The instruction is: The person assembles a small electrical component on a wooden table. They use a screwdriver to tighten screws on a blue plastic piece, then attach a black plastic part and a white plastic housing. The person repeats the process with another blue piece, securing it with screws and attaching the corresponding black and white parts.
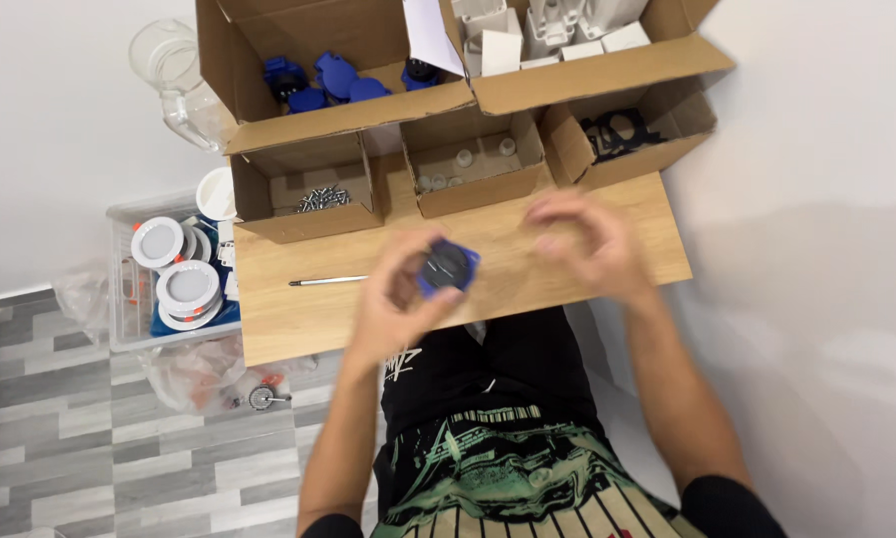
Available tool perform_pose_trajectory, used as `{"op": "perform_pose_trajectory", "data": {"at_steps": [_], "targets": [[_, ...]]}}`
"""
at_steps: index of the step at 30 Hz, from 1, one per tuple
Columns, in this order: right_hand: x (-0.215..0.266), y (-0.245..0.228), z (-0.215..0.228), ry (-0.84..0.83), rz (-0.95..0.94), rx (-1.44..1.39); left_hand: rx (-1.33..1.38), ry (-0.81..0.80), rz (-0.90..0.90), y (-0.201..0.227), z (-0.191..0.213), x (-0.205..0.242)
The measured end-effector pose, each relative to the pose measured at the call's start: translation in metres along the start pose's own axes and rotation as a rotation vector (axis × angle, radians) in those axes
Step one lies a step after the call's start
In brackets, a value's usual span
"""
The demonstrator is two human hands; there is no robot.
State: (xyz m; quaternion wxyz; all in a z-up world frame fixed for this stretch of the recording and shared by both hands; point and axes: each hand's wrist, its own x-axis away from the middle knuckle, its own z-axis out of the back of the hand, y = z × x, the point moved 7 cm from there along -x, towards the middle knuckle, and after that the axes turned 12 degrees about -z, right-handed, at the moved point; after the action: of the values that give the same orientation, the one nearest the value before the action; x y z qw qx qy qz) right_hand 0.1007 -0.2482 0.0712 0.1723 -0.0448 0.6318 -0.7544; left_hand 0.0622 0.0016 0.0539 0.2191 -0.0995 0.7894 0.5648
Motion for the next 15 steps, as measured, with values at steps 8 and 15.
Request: {"op": "perform_pose_trajectory", "data": {"at_steps": [8, 15], "targets": [[-0.038, -0.044, 0.087, 0.023, -0.288, 1.005, -0.881, -0.256, -0.420, -0.004, -0.056, 0.039], [-0.086, -0.012, 0.102, -0.105, -0.723, 1.079, -1.115, -0.283, -0.582, -0.005, -0.057, 0.029]]}}
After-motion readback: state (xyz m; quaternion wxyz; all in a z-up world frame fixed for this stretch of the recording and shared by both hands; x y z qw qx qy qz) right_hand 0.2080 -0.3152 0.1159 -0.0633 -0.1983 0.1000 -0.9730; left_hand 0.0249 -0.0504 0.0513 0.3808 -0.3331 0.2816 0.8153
